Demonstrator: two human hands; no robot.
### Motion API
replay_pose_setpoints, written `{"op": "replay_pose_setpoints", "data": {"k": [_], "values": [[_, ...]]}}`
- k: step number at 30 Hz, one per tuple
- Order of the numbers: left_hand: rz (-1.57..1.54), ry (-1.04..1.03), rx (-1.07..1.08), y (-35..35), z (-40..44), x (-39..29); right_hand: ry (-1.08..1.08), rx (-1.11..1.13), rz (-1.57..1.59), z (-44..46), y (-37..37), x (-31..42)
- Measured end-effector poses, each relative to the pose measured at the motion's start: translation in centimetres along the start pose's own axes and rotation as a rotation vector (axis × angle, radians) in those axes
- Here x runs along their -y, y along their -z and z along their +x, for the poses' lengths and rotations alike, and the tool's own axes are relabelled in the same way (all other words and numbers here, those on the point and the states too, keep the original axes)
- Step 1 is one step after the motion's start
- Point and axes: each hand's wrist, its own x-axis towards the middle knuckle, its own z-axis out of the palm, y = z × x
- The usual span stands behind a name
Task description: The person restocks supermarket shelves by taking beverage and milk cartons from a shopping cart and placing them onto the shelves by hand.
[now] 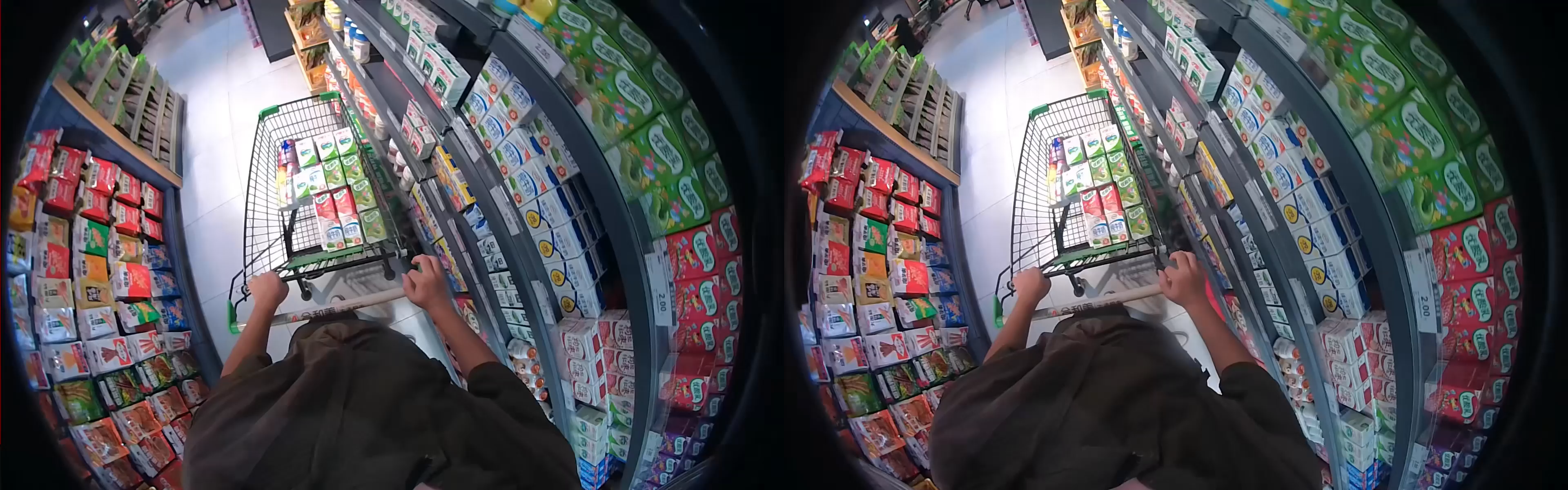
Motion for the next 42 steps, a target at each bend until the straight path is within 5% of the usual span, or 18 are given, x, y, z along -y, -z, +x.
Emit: {"op": "replay_pose_setpoints", "data": {"k": [2,5,7,12,19,22,29,35,39,40,42], "values": [[-0.022,-0.022,-0.016,0.1,0.0,-1.2,-0.068,-0.036,0.003,0.2,1.6,0.4],[-0.112,-0.111,0.626,0.8,8.0,1.8,-0.304,-0.077,0.155,3.9,-0.2,2.7],[0.089,-0.161,0.858,2.4,11.0,0.6,-0.333,-0.124,0.21,5.7,-1.2,2.5],[0.185,-0.348,1.075,2.4,17.0,-0.1,-0.559,-0.061,0.311,8.9,-2.5,2.5],[0.188,-0.26,0.925,0.7,21.0,0.4,-0.664,-0.17,0.22,11.0,-7.2,0.3],[0.268,-0.26,0.948,1.3,22.5,0.5,-0.86,0.075,0.285,14.6,-3.2,2.9],[0.214,-0.256,0.996,-2.9,28.0,2.2,-0.737,-0.068,0.384,15.0,-9.6,-3.0],[0.024,-0.191,0.534,-4.0,26.4,3.9,-0.729,-0.035,0.344,16.3,-9.8,-4.8],[0.096,-0.442,0.551,1.7,24.3,2.7,-0.697,-0.057,0.353,17.1,-10.2,-4.9],[0.023,-0.419,0.425,3.5,23.0,2.7,-0.694,-0.067,0.377,17.4,-9.7,-4.5],[0.029,-0.333,0.53,6.8,22.5,0.3,-0.717,-0.048,0.447,18.1,-8.7,-4.2]]}}
